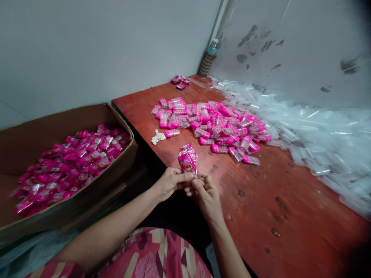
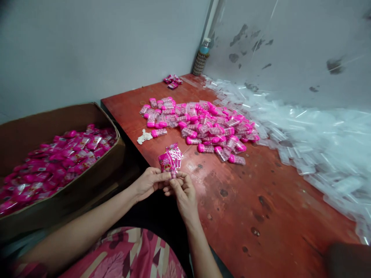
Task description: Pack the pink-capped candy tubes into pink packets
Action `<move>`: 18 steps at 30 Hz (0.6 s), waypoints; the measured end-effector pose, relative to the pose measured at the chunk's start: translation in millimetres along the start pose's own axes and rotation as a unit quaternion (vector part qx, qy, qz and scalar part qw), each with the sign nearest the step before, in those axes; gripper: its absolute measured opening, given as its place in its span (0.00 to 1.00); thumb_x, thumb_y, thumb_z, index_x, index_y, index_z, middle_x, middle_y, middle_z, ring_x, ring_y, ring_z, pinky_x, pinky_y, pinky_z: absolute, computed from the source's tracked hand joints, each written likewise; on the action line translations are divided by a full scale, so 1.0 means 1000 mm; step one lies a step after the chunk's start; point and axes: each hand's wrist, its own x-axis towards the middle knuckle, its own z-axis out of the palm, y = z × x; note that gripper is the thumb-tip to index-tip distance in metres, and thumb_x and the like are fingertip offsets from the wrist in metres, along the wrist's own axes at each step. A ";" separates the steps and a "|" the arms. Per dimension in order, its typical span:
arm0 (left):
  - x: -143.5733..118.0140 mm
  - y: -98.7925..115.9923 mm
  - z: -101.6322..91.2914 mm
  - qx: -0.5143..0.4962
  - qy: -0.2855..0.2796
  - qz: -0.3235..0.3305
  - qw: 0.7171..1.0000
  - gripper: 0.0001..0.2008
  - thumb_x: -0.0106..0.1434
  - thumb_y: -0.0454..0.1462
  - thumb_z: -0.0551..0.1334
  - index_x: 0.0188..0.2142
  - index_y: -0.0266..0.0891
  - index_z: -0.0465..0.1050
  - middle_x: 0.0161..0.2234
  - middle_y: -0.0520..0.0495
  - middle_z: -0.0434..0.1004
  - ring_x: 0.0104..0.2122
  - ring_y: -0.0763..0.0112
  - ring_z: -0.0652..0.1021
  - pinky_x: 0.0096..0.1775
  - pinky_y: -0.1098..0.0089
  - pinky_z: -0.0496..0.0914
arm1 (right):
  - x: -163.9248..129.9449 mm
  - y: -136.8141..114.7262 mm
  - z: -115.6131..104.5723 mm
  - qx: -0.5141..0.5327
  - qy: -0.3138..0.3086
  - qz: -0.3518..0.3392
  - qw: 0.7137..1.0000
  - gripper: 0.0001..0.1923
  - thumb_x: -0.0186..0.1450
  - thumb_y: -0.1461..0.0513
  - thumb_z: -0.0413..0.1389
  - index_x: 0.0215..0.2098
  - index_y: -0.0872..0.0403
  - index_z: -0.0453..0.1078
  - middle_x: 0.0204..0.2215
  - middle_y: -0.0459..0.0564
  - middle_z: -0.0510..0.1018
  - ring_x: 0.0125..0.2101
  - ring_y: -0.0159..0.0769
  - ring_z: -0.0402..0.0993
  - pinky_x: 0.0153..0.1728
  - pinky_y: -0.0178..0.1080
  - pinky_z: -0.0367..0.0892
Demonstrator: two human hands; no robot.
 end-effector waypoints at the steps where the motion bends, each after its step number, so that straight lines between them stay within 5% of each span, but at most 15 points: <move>1: -0.003 0.000 0.001 -0.002 -0.005 0.000 1.000 0.12 0.48 0.37 0.66 0.27 0.26 0.74 0.19 0.46 0.72 0.18 0.76 0.70 0.24 0.71 0.66 | 0.002 0.000 0.002 0.002 0.002 -0.003 1.000 0.10 0.59 0.60 0.55 0.37 0.52 0.60 0.21 0.41 0.73 0.19 0.28 0.71 0.20 0.30 0.68; 5: -0.021 0.020 -0.010 -0.044 0.101 0.143 0.984 0.10 0.50 0.38 0.65 0.28 0.30 0.74 0.29 0.42 0.76 0.28 0.68 0.76 0.35 0.65 0.70 | 0.010 -0.004 0.005 -0.011 -0.003 -0.009 1.000 0.11 0.58 0.59 0.55 0.37 0.52 0.60 0.22 0.42 0.74 0.19 0.29 0.71 0.20 0.31 0.67; 9: -0.025 0.050 -0.033 0.013 0.244 0.374 0.895 0.17 0.54 0.47 0.59 0.37 0.36 0.73 0.40 0.41 0.76 0.41 0.62 0.75 0.46 0.59 0.65 | 0.012 -0.013 -0.010 -0.056 0.070 -0.015 0.996 0.11 0.59 0.57 0.54 0.37 0.53 0.62 0.22 0.43 0.74 0.19 0.29 0.70 0.20 0.31 0.66; 12: -0.006 0.045 -0.037 0.270 0.237 0.334 0.871 0.20 0.51 0.45 0.63 0.42 0.39 0.72 0.46 0.42 0.72 0.47 0.59 0.70 0.51 0.59 0.59 | 0.013 -0.015 -0.020 -0.091 0.102 -0.001 0.991 0.11 0.58 0.56 0.55 0.35 0.53 0.64 0.22 0.43 0.73 0.20 0.28 0.69 0.20 0.30 0.65; 15: 0.024 0.020 -0.028 0.510 0.159 0.286 0.796 0.20 0.49 0.40 0.65 0.44 0.44 0.71 0.52 0.44 0.66 0.55 0.58 0.61 0.56 0.57 0.46 | 0.014 -0.013 -0.022 -0.119 0.099 0.008 0.988 0.11 0.57 0.55 0.55 0.33 0.53 0.65 0.24 0.44 0.72 0.21 0.29 0.69 0.21 0.31 0.64; 18: 0.045 0.001 -0.023 0.611 0.137 0.275 0.729 0.14 0.53 0.37 0.62 0.41 0.47 0.72 0.54 0.47 0.64 0.58 0.58 0.55 0.56 0.53 0.38 | 0.014 -0.011 -0.025 -0.142 0.096 0.008 0.985 0.11 0.57 0.54 0.55 0.32 0.54 0.65 0.22 0.44 0.72 0.21 0.29 0.68 0.22 0.32 0.64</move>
